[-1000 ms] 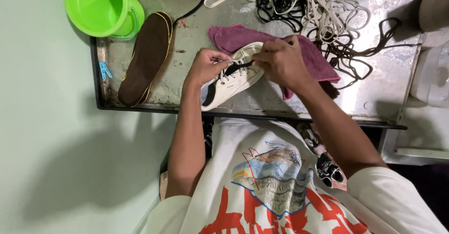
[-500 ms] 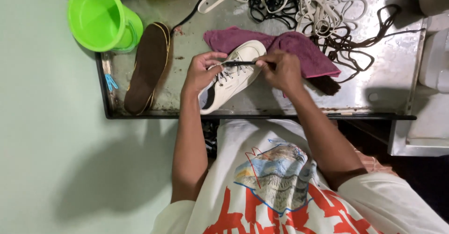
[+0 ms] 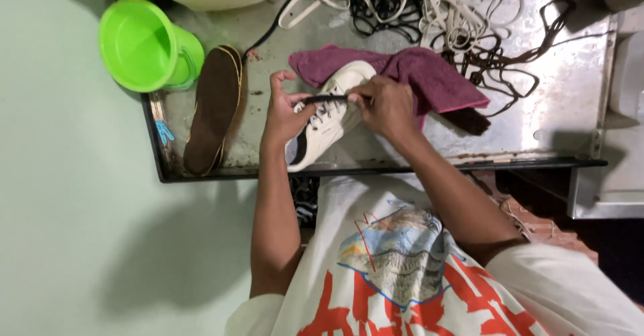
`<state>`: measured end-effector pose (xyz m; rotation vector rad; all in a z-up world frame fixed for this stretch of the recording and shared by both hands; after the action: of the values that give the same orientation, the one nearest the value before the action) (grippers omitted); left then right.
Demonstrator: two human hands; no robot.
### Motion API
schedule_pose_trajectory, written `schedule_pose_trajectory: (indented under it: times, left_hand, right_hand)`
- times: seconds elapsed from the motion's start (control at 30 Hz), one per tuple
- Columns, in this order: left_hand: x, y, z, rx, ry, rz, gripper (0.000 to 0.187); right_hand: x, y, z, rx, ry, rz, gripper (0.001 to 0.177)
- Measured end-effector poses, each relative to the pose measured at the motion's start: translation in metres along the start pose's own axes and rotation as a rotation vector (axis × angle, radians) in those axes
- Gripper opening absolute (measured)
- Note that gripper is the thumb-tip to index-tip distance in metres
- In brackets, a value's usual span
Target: The person cleans a white sneaker using a black brush, focusing on the laces and the upper surface. They hold the shoe with one hand while scrubbing with the other, occasionally adjusting the shoe's position on the metal tray.
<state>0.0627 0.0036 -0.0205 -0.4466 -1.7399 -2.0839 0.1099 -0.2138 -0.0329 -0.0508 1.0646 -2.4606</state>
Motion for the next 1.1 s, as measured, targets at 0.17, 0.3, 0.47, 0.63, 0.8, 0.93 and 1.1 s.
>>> schedule_pose_trajectory:
  times: [0.17, 0.3, 0.47, 0.63, 0.8, 0.93, 1.1]
  left_hand:
    - [-0.005, -0.004, 0.007, -0.028, 0.034, -0.029, 0.065]
    - [-0.005, -0.008, 0.008, 0.035, -0.001, -0.022, 0.063]
    - [-0.009, -0.016, 0.006, 0.083, -0.025, -0.052, 0.062]
    - [-0.015, -0.027, 0.01, 0.095, -0.02, -0.058, 0.062]
    - [-0.009, -0.014, 0.006, 0.038, -0.034, -0.049, 0.058]
    - [-0.01, -0.03, 0.009, 0.075, -0.048, -0.045, 0.06]
    - [-0.015, -0.022, 0.005, -0.013, -0.071, -0.108, 0.058]
  right_hand:
    - [0.003, 0.038, 0.03, 0.104, -0.028, -0.037, 0.012]
    - [0.014, 0.054, 0.045, -0.159, -0.003, -0.103, 0.011]
    - [0.009, 0.021, 0.017, -0.079, 0.019, -0.009, 0.01]
    - [0.0, 0.006, 0.029, 0.103, 0.063, 0.092, 0.007]
    - [-0.006, -0.031, 0.019, 0.172, 0.081, 0.156, 0.012]
    - [0.01, 0.03, 0.015, 0.198, 0.066, 0.129, 0.013]
    - [0.0, -0.026, 0.022, 0.067, 0.045, 0.071, 0.007]
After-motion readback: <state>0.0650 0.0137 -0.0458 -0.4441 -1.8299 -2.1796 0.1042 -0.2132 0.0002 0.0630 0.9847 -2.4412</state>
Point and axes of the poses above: each hand's wrist, its own x-axis away from the middle knuckle, its own z-axis out of the back of the hand, y = z × x, the point moved 9 cm from there along -x, towards the middle knuckle, and after that the axes turned 5 degrees about z, right-handed, at the moved point
